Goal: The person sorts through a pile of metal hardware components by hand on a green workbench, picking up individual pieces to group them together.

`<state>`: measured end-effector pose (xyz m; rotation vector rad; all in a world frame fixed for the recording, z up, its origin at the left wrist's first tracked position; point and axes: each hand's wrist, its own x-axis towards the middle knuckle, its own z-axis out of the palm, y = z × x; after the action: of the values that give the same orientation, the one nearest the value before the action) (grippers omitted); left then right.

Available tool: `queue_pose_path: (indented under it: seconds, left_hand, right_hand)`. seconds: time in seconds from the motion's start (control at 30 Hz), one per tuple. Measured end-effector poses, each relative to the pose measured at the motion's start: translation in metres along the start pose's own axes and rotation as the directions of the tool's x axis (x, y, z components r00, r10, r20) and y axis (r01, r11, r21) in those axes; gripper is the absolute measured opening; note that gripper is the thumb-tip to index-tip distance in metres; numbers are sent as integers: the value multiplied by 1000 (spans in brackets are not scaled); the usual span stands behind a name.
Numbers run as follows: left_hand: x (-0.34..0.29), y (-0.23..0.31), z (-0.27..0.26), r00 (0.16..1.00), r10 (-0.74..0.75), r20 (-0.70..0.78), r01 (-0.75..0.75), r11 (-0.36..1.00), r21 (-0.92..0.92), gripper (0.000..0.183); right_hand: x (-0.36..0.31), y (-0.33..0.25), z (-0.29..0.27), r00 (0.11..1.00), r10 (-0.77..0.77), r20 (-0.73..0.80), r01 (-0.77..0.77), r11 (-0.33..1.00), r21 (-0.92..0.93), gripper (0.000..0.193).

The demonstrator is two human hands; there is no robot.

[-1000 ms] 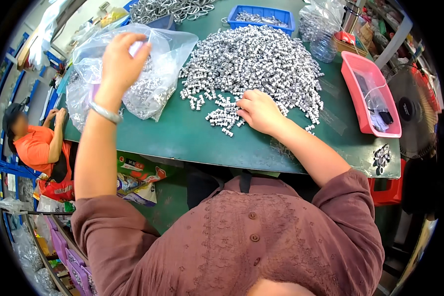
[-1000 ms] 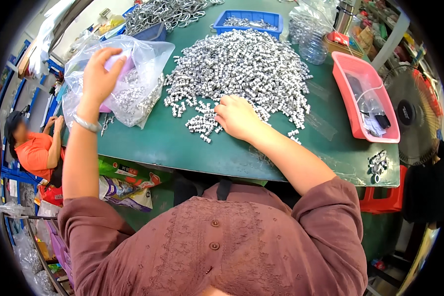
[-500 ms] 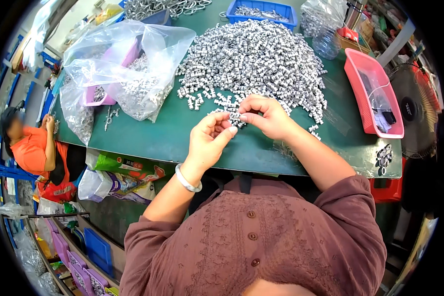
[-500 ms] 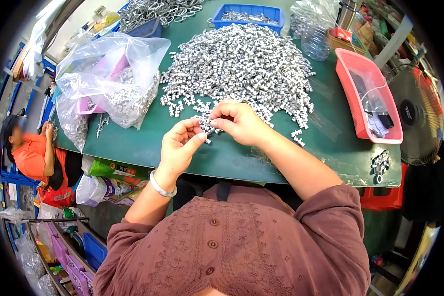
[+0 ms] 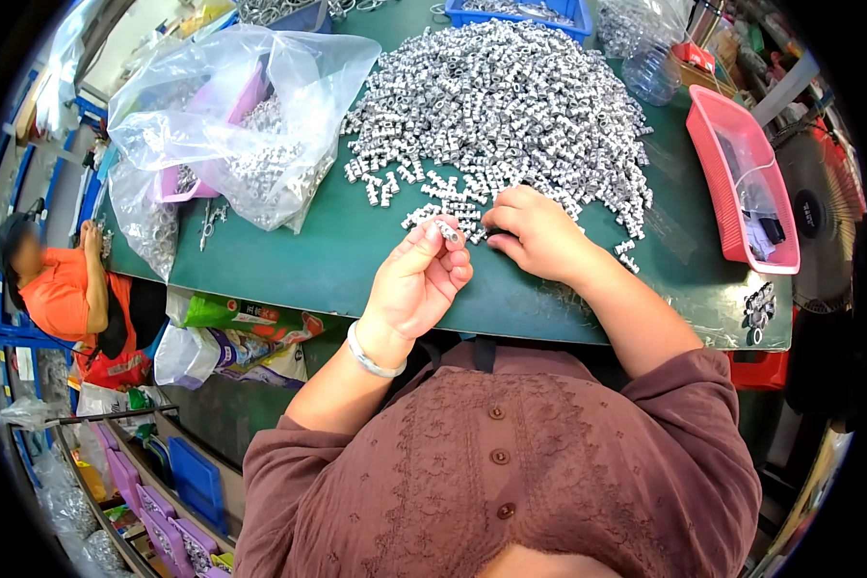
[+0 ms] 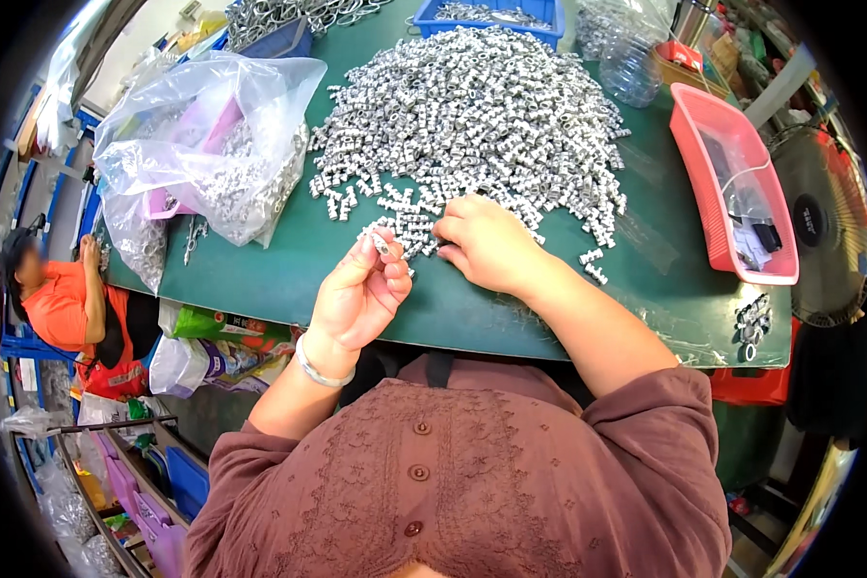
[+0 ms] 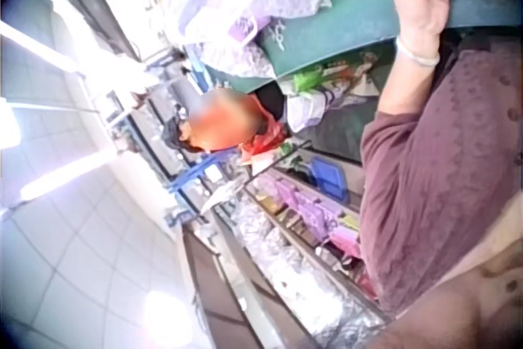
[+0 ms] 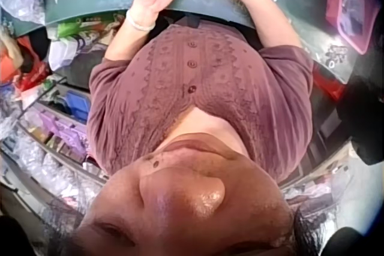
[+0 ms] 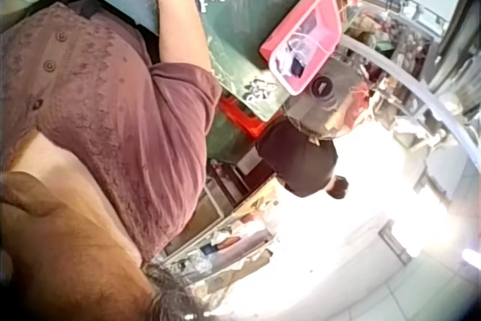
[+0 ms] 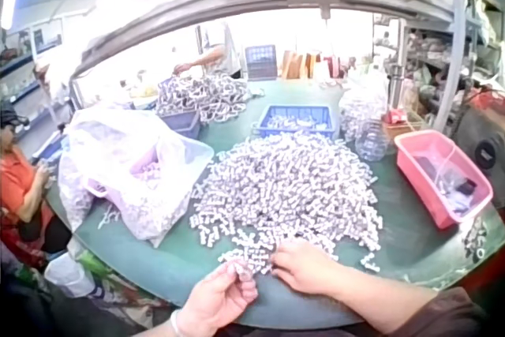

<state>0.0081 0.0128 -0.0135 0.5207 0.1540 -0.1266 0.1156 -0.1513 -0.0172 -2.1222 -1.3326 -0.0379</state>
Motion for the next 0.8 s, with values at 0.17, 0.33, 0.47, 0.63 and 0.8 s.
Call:
queue_pose_path:
  seconds: [0.17,0.33,0.47,0.63,0.8]
  left_hand:
    - [0,-2,-4,993,-88,79,103,973,-205,18]
    - [-1,-2,-7,989,-114,97,135,957,-258,17]
    - [-2,-2,-8,990,-112,83,130,956,-262,18]
    - [-3,-2,-10,995,-93,41,100,970,-220,16]
    - [-6,0,-10,997,-49,-57,43,994,-105,15]
  right_hand:
    - [2,2,6,1000,-14,5,15,999,-39,13]
    - [2,1,8,999,-36,5,37,994,-106,10]
    - [1,0,10,999,-46,-2,45,989,-143,9]
    - [2,4,5,1000,26,13,-25,999,-43,8]
    - [1,1,-1,997,-73,33,75,995,-65,11]
